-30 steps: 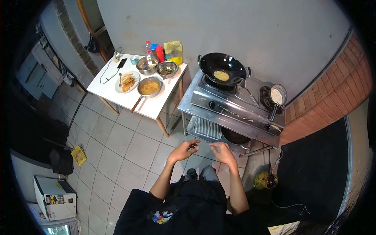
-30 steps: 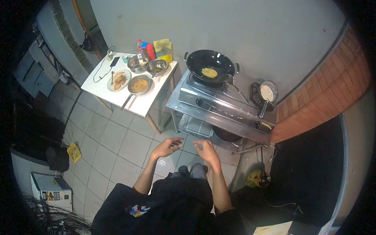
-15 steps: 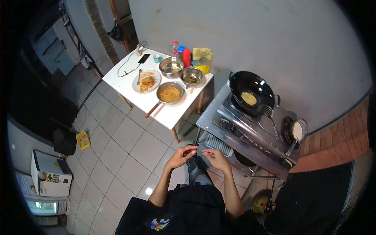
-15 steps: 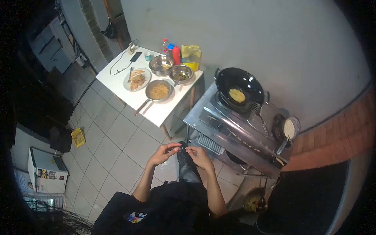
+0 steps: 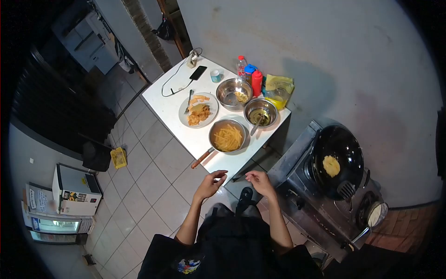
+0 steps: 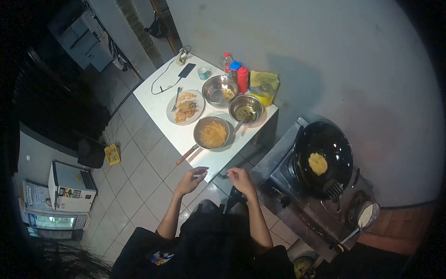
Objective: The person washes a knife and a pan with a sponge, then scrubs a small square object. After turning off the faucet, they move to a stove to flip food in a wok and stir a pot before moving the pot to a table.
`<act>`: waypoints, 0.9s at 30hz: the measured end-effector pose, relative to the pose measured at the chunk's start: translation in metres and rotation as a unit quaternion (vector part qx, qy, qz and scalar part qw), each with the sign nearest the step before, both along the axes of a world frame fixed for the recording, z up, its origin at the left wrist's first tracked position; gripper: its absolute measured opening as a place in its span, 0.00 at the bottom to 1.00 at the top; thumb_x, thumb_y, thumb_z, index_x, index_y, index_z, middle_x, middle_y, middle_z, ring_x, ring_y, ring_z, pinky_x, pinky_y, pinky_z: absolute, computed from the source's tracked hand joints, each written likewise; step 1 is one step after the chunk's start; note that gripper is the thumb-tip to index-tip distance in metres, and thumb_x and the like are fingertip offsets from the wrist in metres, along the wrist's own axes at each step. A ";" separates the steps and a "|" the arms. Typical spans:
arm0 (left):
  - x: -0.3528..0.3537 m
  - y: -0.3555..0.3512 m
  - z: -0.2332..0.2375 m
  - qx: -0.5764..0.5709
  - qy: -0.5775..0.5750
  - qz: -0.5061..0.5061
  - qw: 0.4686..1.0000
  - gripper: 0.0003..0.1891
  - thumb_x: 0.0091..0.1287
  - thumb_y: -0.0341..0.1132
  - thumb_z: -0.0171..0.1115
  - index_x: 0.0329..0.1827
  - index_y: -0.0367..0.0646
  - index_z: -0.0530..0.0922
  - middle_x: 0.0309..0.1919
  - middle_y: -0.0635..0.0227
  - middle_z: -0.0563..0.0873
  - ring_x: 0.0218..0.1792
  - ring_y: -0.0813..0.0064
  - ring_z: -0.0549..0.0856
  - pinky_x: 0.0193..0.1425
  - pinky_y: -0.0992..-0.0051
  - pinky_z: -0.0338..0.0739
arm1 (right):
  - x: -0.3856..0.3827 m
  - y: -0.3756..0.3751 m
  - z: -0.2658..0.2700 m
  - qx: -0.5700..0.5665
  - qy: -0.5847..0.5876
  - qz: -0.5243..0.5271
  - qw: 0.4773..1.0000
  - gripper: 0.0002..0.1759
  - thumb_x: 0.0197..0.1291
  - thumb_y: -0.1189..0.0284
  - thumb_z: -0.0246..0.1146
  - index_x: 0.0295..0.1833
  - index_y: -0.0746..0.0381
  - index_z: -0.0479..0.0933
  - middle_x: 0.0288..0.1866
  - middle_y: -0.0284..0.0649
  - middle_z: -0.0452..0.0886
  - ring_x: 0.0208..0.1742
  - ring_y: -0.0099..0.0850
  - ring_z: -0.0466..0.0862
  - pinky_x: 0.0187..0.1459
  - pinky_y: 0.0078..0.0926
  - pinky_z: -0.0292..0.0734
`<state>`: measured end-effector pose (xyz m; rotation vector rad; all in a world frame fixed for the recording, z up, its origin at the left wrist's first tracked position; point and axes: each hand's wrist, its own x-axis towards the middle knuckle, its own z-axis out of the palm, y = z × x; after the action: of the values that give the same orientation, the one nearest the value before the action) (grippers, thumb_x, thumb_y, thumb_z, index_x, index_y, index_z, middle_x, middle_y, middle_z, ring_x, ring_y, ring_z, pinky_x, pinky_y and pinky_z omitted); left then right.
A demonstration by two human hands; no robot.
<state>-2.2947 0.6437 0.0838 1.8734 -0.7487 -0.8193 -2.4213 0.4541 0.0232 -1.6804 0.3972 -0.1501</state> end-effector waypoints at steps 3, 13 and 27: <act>0.021 -0.005 -0.014 0.020 -0.090 0.051 0.994 0.18 0.62 0.37 0.59 0.53 0.40 0.75 0.48 0.53 0.78 0.50 0.61 0.77 0.49 0.67 0.76 | 0.016 -0.011 -0.006 0.008 0.005 0.008 1.000 0.10 0.60 0.78 0.52 0.44 0.69 0.76 0.34 0.41 0.81 0.37 0.26 0.81 0.42 0.21 0.75; 0.086 -0.009 -0.082 0.297 -0.325 0.123 0.890 0.29 0.50 0.40 0.68 0.56 0.43 0.70 0.49 0.52 0.73 0.52 0.53 0.71 0.49 0.54 0.68 | 0.048 -0.038 -0.054 0.004 0.004 -0.161 0.987 0.08 0.60 0.78 0.54 0.44 0.68 0.74 0.32 0.39 0.80 0.33 0.24 0.80 0.37 0.20 0.76; 0.146 0.006 -0.111 0.344 -0.128 -0.028 0.930 0.18 0.60 0.49 0.57 0.39 0.43 0.78 0.36 0.53 0.83 0.40 0.51 0.81 0.43 0.56 0.75 | 0.144 -0.077 -0.067 0.349 0.062 -0.353 0.866 0.09 0.62 0.69 0.56 0.40 0.64 0.72 0.39 0.43 0.80 0.37 0.27 0.80 0.38 0.23 0.76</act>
<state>-2.1492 0.6502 -0.0277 2.6359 -0.7295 -0.9648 -2.2772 0.3766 -0.0435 -0.7696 1.0246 -0.3867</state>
